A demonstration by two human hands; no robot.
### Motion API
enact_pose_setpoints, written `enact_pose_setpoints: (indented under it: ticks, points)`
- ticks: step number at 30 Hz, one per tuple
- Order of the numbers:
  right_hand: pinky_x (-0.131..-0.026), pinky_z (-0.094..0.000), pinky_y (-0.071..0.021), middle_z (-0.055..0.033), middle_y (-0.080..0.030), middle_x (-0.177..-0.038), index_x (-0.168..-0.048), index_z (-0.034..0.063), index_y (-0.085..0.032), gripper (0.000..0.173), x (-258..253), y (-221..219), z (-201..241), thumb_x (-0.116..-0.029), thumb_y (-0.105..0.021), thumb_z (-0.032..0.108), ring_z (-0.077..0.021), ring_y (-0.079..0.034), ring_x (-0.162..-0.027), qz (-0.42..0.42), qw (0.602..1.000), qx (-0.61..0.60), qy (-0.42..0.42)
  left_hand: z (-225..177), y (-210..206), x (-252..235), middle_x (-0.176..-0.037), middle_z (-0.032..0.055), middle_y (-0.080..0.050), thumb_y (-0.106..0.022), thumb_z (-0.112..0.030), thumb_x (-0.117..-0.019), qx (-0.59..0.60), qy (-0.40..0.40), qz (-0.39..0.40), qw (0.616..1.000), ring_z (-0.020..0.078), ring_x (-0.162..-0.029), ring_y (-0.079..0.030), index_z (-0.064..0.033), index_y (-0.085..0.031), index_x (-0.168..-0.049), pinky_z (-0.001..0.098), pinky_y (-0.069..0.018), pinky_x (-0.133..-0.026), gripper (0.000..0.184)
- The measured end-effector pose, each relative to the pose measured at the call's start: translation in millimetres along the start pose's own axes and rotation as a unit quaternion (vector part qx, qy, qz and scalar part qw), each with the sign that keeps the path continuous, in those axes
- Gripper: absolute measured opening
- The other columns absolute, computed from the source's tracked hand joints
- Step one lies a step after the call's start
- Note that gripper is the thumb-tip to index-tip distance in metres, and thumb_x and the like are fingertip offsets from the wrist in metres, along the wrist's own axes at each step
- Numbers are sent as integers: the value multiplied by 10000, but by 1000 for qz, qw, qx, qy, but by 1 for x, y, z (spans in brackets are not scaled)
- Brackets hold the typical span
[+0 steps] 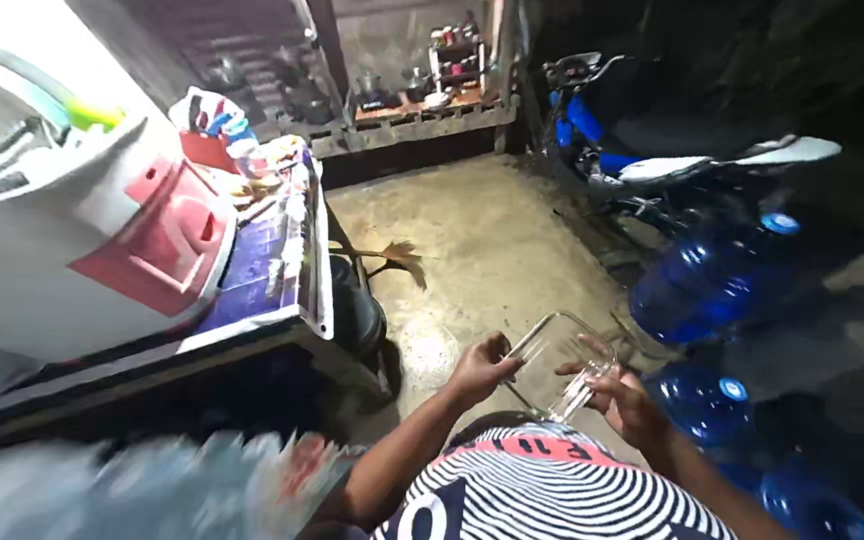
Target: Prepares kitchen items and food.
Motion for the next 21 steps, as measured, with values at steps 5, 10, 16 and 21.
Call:
enact_pose_setpoints:
  ticks: [5,10,16,21]
  points:
    - [-702,-374,-638,-107,-722,-1048,-1565,105,-206,809,-189,-57,39,-847,-577,142,-242,-746,-877,117,989,48,-71,-15,99,-88,-1148,112,-659,-509,-119,-1040,88,57,-118,987,164,-824,-681,-15,-431,-1380,323,-576,-664,364]
    - [-682,-384,-643,-110,-719,-1080,-1582,132,-196,738,-341,-146,23,-933,-545,93,-252,-748,-863,278,946,57,-157,-6,208,-141,-994,132,-707,-358,-107,-1074,175,79,-232,954,220,-754,-716,-40,-315,-1505,384,-617,-686,438]
    - [-860,-402,-601,-122,-652,-1333,-1575,113,-356,585,-553,-142,-12,-1043,-573,222,-235,-706,-1064,265,923,242,-135,-12,391,-198,-940,122,-719,-298,-116,-1074,139,63,-398,905,191,-764,-706,-33,-365,-1499,351,-598,-688,438]
    - [-930,-534,-541,-240,-604,-1379,-1484,48,-489,474,-676,25,-25,-1059,-594,228,-365,-659,-1147,18,903,371,-215,-47,499,-301,-942,152,-716,-262,-98,-1095,173,107,-456,866,209,-707,-709,-76,-303,-1540,345,-591,-614,447]
Point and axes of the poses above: each hand's wrist, its own x-axis away from the middle knuckle, its own y-axis out of the back of the hand, z = x × y, the point moved 10 cm from there along -x, towards the middle knuckle
